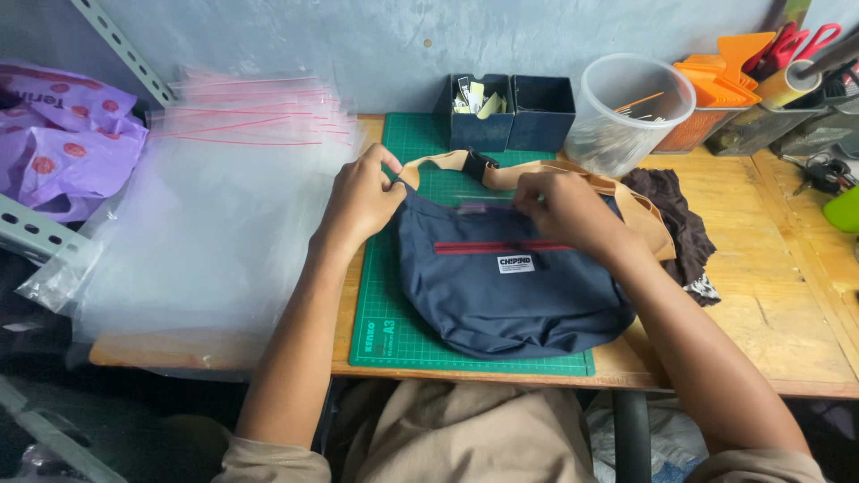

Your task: The person packs a blue bag into a clear plastic sleeve, wipes the sleeve with a cloth, and places it into a basket. They then retrieve another blue bag from a sack and prepare it on the workspace.

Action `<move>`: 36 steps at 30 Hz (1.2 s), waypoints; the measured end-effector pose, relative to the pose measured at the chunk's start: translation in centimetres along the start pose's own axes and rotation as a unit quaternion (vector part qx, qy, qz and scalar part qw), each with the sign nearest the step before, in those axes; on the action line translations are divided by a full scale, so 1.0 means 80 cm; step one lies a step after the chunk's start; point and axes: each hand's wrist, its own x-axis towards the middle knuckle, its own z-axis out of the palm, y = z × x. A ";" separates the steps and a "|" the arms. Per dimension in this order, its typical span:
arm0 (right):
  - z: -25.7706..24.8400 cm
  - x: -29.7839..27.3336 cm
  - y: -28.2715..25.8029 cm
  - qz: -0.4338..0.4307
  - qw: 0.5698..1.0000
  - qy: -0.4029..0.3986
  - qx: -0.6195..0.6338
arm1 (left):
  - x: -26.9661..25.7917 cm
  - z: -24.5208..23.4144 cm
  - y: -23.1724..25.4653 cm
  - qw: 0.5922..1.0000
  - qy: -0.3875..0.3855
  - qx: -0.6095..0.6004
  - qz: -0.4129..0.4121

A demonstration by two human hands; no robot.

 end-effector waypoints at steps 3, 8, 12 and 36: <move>-0.004 -0.001 0.007 -0.058 0.998 0.036 0.003 | -0.018 -0.011 0.014 0.999 -0.039 0.013 0.029; 0.042 0.009 -0.014 -0.048 0.995 -0.019 0.080 | -0.028 -0.010 0.026 0.990 -0.101 0.085 0.049; -0.002 0.005 0.035 0.060 0.991 -0.083 -0.090 | -0.017 0.003 0.020 0.986 -0.120 0.117 0.028; 0.001 -0.046 0.026 0.103 0.989 -0.085 -0.063 | -0.018 0.017 0.012 0.960 -0.155 0.226 -0.050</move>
